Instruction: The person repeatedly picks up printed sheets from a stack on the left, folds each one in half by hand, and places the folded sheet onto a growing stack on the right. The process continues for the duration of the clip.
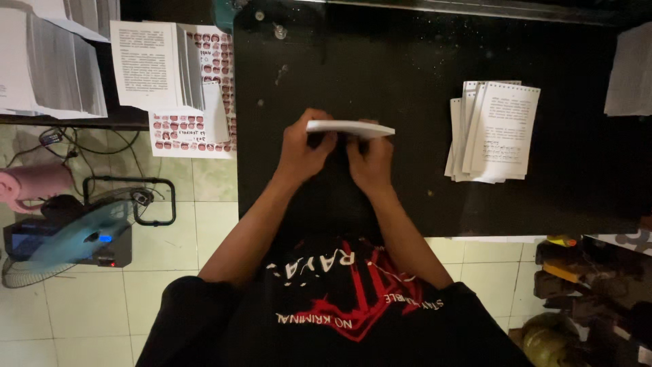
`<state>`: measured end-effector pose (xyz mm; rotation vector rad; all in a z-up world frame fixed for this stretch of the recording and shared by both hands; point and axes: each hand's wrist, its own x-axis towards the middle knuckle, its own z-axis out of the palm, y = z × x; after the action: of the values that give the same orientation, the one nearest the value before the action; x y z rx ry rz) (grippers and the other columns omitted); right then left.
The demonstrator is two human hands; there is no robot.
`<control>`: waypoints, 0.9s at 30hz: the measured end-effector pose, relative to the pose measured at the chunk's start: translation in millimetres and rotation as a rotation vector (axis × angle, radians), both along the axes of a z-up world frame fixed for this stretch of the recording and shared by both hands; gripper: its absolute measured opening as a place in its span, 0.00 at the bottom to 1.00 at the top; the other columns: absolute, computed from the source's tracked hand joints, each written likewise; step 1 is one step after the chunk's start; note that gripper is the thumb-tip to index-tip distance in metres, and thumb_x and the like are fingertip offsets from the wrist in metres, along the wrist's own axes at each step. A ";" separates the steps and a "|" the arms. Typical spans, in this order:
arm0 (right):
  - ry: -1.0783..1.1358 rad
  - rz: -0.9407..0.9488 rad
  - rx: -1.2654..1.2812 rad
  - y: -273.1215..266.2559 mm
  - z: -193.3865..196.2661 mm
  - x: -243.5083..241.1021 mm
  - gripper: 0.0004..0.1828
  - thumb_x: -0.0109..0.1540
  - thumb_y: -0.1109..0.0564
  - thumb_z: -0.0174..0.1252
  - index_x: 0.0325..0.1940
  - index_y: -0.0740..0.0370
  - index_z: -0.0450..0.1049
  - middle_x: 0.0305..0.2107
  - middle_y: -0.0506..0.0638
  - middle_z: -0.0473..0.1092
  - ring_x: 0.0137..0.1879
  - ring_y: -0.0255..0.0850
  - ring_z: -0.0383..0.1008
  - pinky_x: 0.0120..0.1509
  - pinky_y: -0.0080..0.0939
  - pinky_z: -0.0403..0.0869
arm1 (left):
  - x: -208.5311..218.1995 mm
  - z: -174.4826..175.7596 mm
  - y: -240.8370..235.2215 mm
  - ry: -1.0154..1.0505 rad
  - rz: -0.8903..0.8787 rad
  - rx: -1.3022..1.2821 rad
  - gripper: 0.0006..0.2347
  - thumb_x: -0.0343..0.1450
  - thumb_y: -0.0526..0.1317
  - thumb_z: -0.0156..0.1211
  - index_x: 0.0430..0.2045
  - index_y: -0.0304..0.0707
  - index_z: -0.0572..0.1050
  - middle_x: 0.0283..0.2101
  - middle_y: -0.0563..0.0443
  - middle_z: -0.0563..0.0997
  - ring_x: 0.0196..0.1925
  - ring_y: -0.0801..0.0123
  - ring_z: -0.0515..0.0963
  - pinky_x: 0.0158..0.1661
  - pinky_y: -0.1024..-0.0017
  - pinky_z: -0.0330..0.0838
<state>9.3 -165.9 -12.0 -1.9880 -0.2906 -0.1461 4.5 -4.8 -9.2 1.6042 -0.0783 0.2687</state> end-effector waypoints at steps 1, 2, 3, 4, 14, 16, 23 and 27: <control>-0.007 0.000 0.001 -5.9 -19.7 0.8 0.07 0.60 0.70 0.52 0.43 0.70 0.68 0.31 0.68 0.72 0.43 0.66 0.75 0.42 0.58 0.72 | 1.4 -1.1 1.6 -0.007 0.000 0.001 0.06 0.65 0.28 0.63 0.31 0.35 0.74 0.27 0.42 0.79 0.33 0.54 0.81 0.36 0.61 0.72; 0.016 0.005 0.017 -12.0 -39.3 1.7 0.09 0.60 0.71 0.52 0.44 0.68 0.69 0.32 0.64 0.73 0.42 0.60 0.76 0.43 0.57 0.73 | 2.7 -2.2 3.1 0.007 0.002 0.025 0.06 0.65 0.29 0.63 0.32 0.36 0.74 0.26 0.42 0.79 0.33 0.54 0.82 0.37 0.61 0.72; 0.047 0.009 0.032 -18.9 -58.5 -1.5 0.11 0.59 0.72 0.53 0.45 0.67 0.70 0.32 0.59 0.74 0.41 0.54 0.77 0.44 0.55 0.74 | 0.6 -3.1 3.7 0.031 0.002 0.047 0.06 0.64 0.29 0.62 0.32 0.37 0.74 0.26 0.43 0.79 0.33 0.53 0.82 0.37 0.61 0.73; 0.049 0.007 0.032 -23.0 -64.5 -2.5 0.11 0.59 0.72 0.53 0.45 0.67 0.70 0.32 0.59 0.74 0.41 0.54 0.77 0.44 0.55 0.74 | -0.8 1.1 2.9 0.033 0.000 0.047 0.06 0.64 0.29 0.62 0.32 0.37 0.74 0.26 0.43 0.79 0.33 0.53 0.82 0.37 0.61 0.73; 0.052 0.035 0.161 -13.7 4.3 -5.0 0.28 0.64 0.65 0.51 0.67 0.67 0.52 0.49 0.65 0.68 0.54 0.52 0.70 0.55 0.59 0.72 | 11.0 -7.2 2.6 0.153 -0.055 0.019 0.13 0.61 0.28 0.66 0.38 0.30 0.76 0.36 0.37 0.81 0.44 0.50 0.80 0.44 0.51 0.70; 0.067 0.060 0.201 -16.9 17.2 -7.5 0.32 0.65 0.64 0.52 0.70 0.68 0.46 0.51 0.67 0.65 0.57 0.55 0.68 0.58 0.59 0.72 | 11.9 4.6 -1.7 0.200 -0.081 -0.088 0.13 0.61 0.28 0.66 0.38 0.29 0.76 0.38 0.38 0.81 0.46 0.53 0.79 0.48 0.50 0.69; 0.260 0.099 0.347 -35.8 20.3 -10.1 0.34 0.66 0.66 0.49 0.73 0.63 0.44 0.57 0.70 0.63 0.57 0.57 0.70 0.55 0.58 0.77 | 19.8 13.1 -13.5 0.382 -0.173 -0.201 0.17 0.62 0.24 0.63 0.45 0.26 0.74 0.45 0.34 0.79 0.50 0.48 0.78 0.52 0.51 0.70; 0.517 0.041 0.632 -47.3 -5.5 1.8 0.36 0.64 0.70 0.49 0.74 0.62 0.46 0.56 0.69 0.63 0.55 0.57 0.72 0.54 0.53 0.81 | 23.6 11.5 -14.1 0.470 -0.136 -0.106 0.19 0.65 0.32 0.65 0.50 0.27 0.71 0.49 0.33 0.78 0.52 0.48 0.78 0.51 0.51 0.72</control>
<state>11.0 -213.3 -17.5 -1.3286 0.0529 0.2736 28.1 -18.9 2.3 1.5114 0.1850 -0.2093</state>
